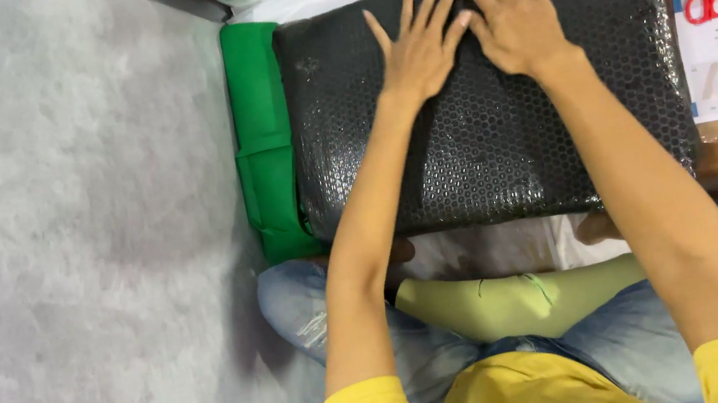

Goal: The person handles a black wrapped package and then thoroughly wipes a white foam pillow with an orange cloth.

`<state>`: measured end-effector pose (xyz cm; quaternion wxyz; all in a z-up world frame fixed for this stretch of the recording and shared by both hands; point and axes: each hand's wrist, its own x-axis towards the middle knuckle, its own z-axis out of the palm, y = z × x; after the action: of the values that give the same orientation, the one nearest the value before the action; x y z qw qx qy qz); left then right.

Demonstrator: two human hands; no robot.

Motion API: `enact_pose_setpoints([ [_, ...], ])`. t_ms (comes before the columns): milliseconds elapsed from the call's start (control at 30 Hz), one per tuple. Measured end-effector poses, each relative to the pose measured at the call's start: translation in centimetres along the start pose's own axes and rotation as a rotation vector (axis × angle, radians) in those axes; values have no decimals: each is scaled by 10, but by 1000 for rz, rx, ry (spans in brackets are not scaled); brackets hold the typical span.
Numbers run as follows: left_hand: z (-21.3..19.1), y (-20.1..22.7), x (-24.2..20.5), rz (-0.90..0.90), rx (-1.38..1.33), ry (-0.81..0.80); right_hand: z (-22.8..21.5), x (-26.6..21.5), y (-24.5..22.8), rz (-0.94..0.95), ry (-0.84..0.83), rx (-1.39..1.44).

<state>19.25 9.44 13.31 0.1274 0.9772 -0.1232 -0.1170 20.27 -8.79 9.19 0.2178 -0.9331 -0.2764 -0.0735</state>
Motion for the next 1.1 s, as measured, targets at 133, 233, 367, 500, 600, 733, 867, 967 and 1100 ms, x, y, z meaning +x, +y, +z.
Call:
enact_pose_setpoints([
  [133, -17, -33, -10, -58, 110, 2, -27, -18, 27, 168, -83, -59],
  [233, -34, -82, -39, -393, 14, -38, -46, -59, 64, 187, 41, -103],
  [367, -22, -124, -59, -811, -145, 172, -51, -88, 84, 323, 256, -198],
  [500, 16, -60, -83, -229, -83, 557, -67, -79, -24, 389, 351, -86],
  [600, 21, 4, -124, 40, 18, 360, -47, -86, -77, 211, 65, -161],
  [733, 42, 9, -130, -44, 50, 229, -36, -101, -88, 163, 17, -76],
  [867, 47, 19, -156, -50, -86, 423, -43, -121, -108, 197, 128, -102],
  [967, 59, 21, -177, 2, -106, 374, -28, -149, -107, 225, 77, -73],
  [1100, 41, 26, -192, -90, 70, 698, -63, -154, -118, 242, 274, -94],
])
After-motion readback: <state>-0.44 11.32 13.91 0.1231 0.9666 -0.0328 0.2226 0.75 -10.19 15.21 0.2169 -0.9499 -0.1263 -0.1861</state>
